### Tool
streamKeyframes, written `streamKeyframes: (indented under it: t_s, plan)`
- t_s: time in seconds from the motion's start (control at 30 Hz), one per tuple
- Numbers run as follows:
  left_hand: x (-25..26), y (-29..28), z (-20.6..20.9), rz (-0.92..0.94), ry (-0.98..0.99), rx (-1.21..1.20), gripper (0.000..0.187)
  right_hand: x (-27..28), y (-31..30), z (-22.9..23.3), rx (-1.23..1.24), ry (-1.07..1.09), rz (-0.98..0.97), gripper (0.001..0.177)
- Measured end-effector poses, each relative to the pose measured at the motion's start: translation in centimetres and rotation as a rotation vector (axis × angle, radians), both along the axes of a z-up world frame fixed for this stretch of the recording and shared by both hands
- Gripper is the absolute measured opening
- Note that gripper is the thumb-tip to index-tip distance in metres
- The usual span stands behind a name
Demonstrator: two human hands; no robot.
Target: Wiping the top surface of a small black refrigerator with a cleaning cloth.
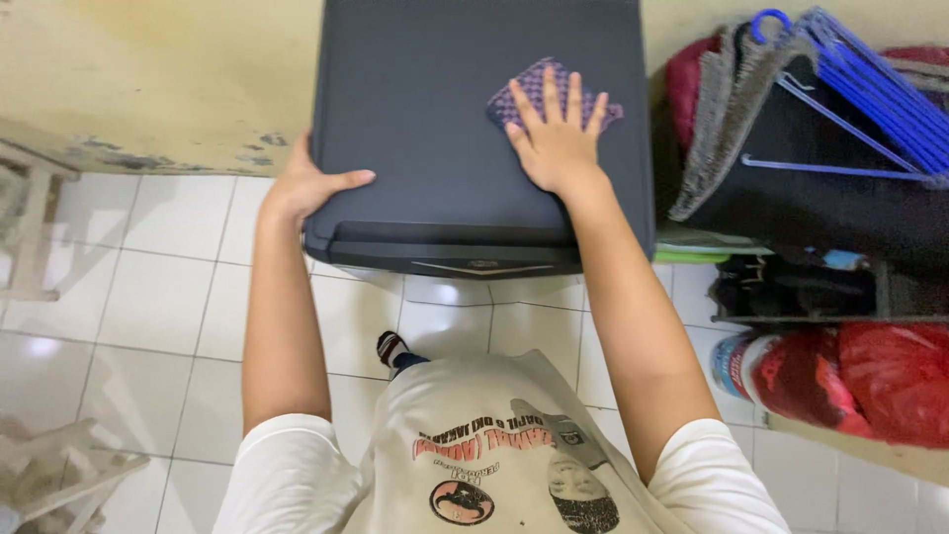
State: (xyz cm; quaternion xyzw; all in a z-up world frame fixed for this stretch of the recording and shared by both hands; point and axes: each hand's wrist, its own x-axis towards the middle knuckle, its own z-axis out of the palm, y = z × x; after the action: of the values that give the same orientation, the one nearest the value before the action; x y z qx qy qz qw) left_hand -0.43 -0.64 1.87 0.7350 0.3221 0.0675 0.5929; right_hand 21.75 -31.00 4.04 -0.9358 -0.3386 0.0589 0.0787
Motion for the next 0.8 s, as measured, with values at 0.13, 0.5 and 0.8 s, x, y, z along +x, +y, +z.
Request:
streamKeyframes:
  t_s: [0.13,0.5,0.8]
  plan:
    - [-0.1,-0.1,0.4,0.010,-0.028,-0.059,0.129,-3.2,9.1,-0.3,-0.009,0.020,0.140,0.061]
    - [-0.1,0.5,-0.9,-0.015,-0.060,-0.132,0.138,-9.2,20.7,-0.2,0.096,-0.009,0.336,0.057]
    - [-0.5,-0.8,1.7,0.046,-0.078,-0.269,0.128,-7.4,11.9,0.8,0.104,0.012,0.285,0.059]
